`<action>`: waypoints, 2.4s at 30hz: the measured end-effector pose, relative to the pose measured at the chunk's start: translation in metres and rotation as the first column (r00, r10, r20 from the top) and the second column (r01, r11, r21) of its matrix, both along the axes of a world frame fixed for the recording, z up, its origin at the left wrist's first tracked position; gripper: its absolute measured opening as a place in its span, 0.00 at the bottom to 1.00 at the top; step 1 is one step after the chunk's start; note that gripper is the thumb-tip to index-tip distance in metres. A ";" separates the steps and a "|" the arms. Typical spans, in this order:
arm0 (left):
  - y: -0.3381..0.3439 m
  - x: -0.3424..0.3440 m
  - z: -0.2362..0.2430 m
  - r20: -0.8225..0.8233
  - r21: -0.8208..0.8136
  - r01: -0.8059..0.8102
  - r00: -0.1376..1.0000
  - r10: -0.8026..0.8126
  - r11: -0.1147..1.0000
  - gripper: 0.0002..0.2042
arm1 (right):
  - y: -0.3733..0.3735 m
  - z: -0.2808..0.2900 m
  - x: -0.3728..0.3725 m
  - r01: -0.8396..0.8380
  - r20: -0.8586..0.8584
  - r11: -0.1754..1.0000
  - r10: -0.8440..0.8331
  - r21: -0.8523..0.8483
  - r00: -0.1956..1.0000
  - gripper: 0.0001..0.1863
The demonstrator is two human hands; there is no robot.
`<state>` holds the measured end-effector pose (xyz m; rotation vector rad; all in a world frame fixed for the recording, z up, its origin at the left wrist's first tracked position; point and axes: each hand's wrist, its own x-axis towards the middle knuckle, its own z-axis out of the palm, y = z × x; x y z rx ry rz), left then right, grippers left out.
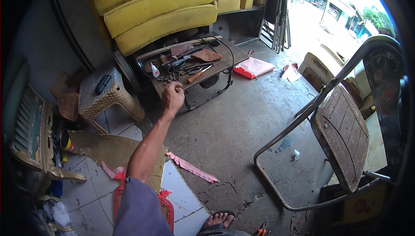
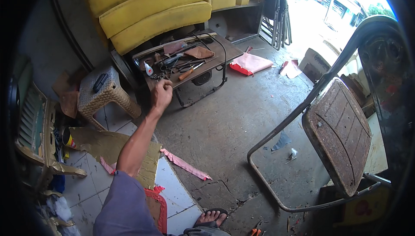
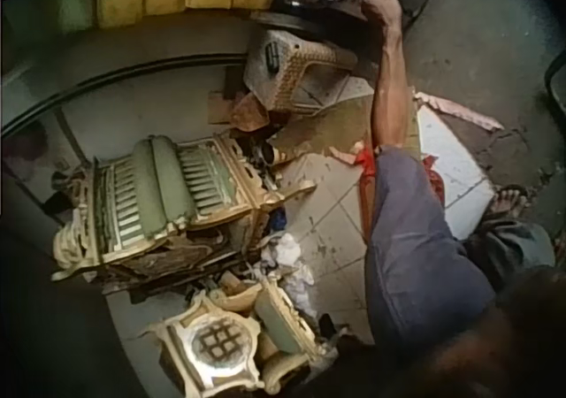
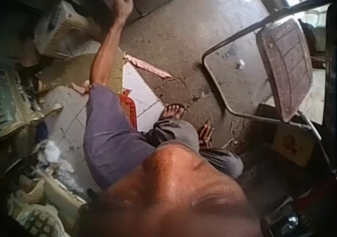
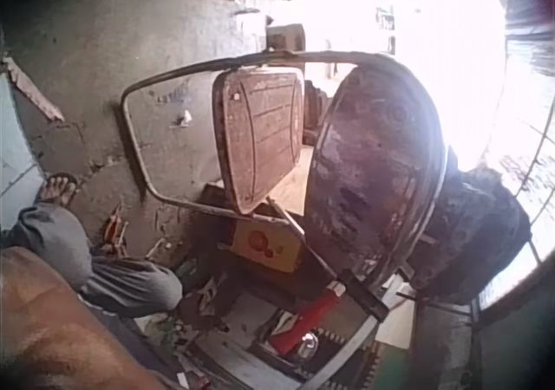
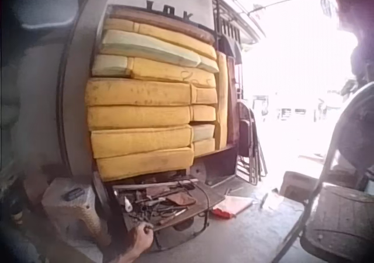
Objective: The person repairs a folding chair backrest by using a screwdriver to tighten screws into a wooden panel held in place by a clamp.
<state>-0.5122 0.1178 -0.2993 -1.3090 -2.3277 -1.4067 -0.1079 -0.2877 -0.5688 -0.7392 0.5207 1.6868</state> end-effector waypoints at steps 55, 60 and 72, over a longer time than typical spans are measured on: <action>-0.324 0.233 -0.161 0.149 -0.819 0.322 0.918 -0.367 0.475 0.11 | -0.083 0.111 0.305 -0.374 0.742 0.777 0.613 -0.506 0.271 0.14; -0.317 0.249 -0.159 0.145 -0.782 0.330 0.921 -0.361 0.529 0.08 | -0.086 0.109 0.309 -0.373 0.725 0.760 0.636 -0.531 0.263 0.13; -0.323 0.267 -0.185 0.150 -0.714 0.390 0.896 -0.417 0.581 0.05 | -0.065 0.123 0.296 -0.388 0.760 0.750 0.628 -0.535 0.166 0.11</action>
